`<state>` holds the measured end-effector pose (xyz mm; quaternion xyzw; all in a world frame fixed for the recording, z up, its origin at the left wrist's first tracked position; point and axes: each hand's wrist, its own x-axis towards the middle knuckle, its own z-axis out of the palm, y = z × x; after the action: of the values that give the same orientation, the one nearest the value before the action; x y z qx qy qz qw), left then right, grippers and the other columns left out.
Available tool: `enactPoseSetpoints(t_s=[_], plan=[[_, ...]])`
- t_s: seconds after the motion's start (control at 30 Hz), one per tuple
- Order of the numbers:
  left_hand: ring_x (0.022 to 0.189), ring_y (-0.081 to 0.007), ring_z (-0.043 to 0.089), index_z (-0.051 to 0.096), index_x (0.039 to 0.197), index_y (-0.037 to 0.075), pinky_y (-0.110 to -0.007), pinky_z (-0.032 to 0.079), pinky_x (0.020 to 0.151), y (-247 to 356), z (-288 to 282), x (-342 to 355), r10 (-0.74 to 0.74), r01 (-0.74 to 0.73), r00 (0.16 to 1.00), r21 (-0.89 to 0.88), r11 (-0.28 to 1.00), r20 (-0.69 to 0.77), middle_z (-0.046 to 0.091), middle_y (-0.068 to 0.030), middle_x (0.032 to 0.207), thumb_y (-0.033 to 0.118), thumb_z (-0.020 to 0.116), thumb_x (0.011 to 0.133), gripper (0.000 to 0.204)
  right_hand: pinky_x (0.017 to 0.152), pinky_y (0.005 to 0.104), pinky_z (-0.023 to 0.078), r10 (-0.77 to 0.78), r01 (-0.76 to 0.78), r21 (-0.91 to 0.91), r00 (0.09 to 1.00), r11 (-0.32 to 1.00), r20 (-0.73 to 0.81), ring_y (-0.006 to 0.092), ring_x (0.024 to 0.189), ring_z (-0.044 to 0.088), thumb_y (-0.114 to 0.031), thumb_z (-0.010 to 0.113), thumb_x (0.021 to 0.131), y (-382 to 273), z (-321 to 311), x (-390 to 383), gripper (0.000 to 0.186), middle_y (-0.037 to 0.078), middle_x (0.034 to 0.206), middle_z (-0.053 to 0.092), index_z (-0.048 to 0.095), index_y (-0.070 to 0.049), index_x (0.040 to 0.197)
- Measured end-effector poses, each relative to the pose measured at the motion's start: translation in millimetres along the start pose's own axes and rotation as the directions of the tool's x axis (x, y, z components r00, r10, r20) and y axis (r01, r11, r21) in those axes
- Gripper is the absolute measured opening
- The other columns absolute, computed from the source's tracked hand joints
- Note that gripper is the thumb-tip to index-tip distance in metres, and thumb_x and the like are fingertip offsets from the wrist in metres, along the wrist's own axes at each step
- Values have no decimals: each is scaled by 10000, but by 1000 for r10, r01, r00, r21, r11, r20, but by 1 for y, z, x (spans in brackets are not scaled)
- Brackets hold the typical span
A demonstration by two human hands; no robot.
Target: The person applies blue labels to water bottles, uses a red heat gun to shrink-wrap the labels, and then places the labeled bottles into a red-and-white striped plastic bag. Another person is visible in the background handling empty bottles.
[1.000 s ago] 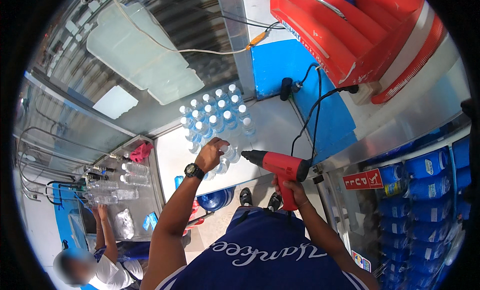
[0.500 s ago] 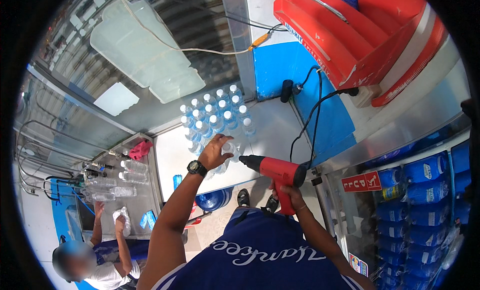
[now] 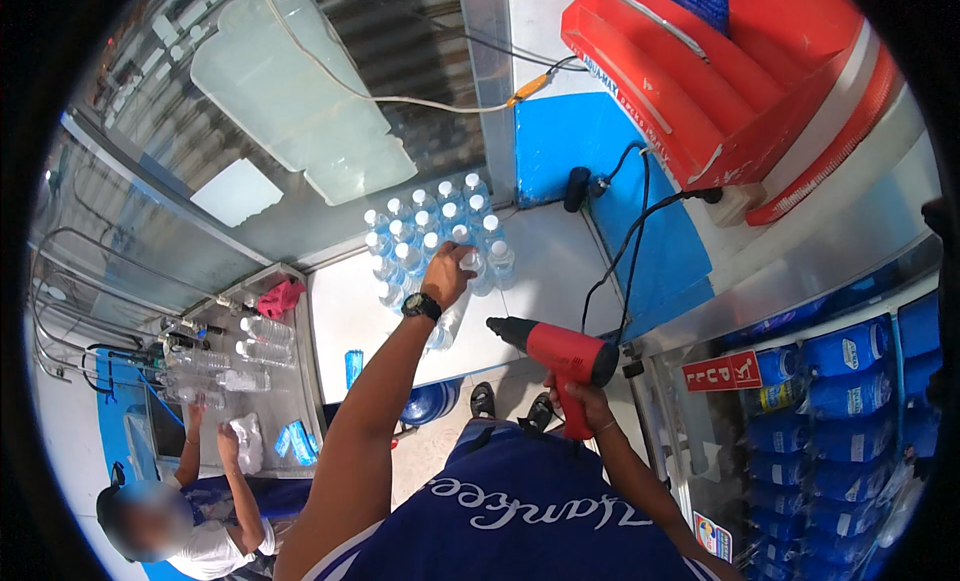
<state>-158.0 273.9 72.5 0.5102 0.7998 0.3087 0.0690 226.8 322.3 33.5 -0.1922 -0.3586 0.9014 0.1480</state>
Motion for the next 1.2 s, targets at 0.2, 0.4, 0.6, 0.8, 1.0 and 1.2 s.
enactPoseSetpoints(t_s=[0.2, 0.4, 0.6, 0.8, 1.0, 1.2], plan=[[1054, -312, 693, 680, 1265, 58, -400, 577, 890, -3, -64, -55, -110, 121, 990, -131, 984, 90, 662, -164, 1231, 158, 880, 776, 538, 738, 307, 576, 49, -50, -10, 998, 999, -38, 178, 848, 689, -249, 749, 863, -4, 8, 0, 556, 144, 1115, 681, 568, 26, 1312], [965, -322, 703, 718, 1174, 66, -408, 579, 841, -2, -88, -129, -140, 120, 960, 94, 988, 244, 689, -150, 1131, 146, 838, 811, 391, 739, 311, 579, 135, -137, 45, 990, 990, 48, 171, 859, 679, -259, 737, 866, -4, 16, 13, 566, 141, 1115, 673, 561, 24, 1323], [884, -290, 710, 719, 1154, 61, -399, 586, 807, -11, -76, -132, 4, -19, 989, 102, 995, 148, 685, -148, 1120, 83, 785, 827, 334, 727, 302, 577, 167, -165, -37, 984, 986, 63, 166, 850, 676, -292, 736, 871, -1, 21, 28, 569, 137, 1102, 668, 562, 18, 1315], [814, -295, 691, 718, 1135, 37, -404, 566, 762, -4, -65, -123, -188, 174, 977, 132, 976, 100, 687, -163, 1043, 206, 825, 820, 373, 726, 308, 576, 126, -123, -34, 987, 992, 97, 168, 841, 676, -299, 726, 874, 1, 24, 27, 567, 141, 1092, 671, 562, 23, 1310], [905, -309, 702, 713, 1162, 50, -395, 584, 789, 5, -65, -115, -153, 144, 988, 183, 972, 36, 670, -181, 1138, 263, 859, 802, 443, 739, 300, 574, 146, -144, -29, 987, 989, 70, 170, 845, 677, -302, 732, 871, 3, 21, 21, 567, 142, 1102, 673, 569, 24, 1306], [1071, -367, 676, 738, 1147, 125, -441, 560, 926, 0, -65, -123, -63, 64, 982, 1, 998, 178, 680, -160, 1163, 27, 816, 772, 395, 762, 330, 581, 157, -156, -13, 981, 988, 110, 177, 909, 698, -289, 746, 902, 8, 14, 16, 526, 124, 1122, 709, 602, -5, 1321]])
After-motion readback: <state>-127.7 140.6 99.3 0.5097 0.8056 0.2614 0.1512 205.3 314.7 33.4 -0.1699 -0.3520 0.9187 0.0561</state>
